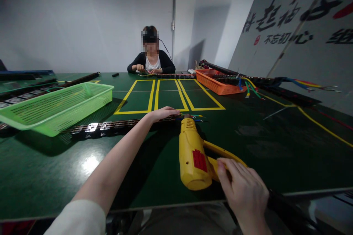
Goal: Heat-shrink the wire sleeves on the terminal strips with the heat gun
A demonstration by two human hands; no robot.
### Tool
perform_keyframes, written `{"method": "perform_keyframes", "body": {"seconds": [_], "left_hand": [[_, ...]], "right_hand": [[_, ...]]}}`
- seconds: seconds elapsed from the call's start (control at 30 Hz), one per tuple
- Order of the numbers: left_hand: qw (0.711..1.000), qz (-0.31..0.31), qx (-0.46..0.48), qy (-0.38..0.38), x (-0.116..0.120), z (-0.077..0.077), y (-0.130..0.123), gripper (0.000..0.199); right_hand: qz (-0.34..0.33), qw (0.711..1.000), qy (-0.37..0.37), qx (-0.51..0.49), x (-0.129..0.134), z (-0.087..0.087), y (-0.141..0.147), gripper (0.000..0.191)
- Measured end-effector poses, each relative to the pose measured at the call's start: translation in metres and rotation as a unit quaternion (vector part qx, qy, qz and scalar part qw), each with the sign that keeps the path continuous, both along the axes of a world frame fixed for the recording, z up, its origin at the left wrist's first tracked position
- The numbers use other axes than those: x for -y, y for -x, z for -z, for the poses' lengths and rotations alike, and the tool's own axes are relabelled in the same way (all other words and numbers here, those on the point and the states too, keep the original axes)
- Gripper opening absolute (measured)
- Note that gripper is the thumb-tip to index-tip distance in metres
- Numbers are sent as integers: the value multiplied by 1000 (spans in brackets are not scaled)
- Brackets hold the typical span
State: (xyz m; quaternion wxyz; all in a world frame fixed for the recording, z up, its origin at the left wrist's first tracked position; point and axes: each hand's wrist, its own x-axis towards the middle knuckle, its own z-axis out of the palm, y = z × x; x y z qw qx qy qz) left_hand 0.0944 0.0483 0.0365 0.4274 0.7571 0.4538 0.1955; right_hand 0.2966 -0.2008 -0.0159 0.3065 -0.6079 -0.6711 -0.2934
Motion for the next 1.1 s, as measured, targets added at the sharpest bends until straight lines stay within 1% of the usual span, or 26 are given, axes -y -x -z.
{"method": "perform_keyframes", "body": {"seconds": [0.1,0.2,0.3,0.47,0.6,0.67,0.77,0.83,0.97,1.1], "left_hand": [[1000,-4,-3,-2,-3,2,0,59],[1000,-15,-8,-12,-2,2,0,53],[1000,-10,1,-10,-1,2,-1,47],[1000,11,24,-4,-8,7,-1,41],[1000,7,21,-4,-13,11,0,44],[1000,-6,9,-7,-13,11,1,45],[1000,0,9,-8,-10,7,0,40],[1000,2,12,-9,-6,5,-1,36],[1000,-19,6,-16,-3,3,-3,34],[1000,-11,-2,-18,-5,4,-4,37]], "right_hand": [[19,1000,-7,17,-1,-2,-14,27],[41,998,-19,34,-3,-4,-29,31],[51,997,-24,48,-3,-5,-41,33],[56,996,-24,60,-5,-5,-46,33],[64,996,-23,55,-4,-3,-38,31],[65,996,-20,49,-2,-2,-30,28],[59,998,-20,31,1,0,-13,24],[48,999,-21,15,2,1,0,23],[13,1000,-20,-6,4,3,22,26],[-13,999,-27,-14,5,4,30,26]]}}
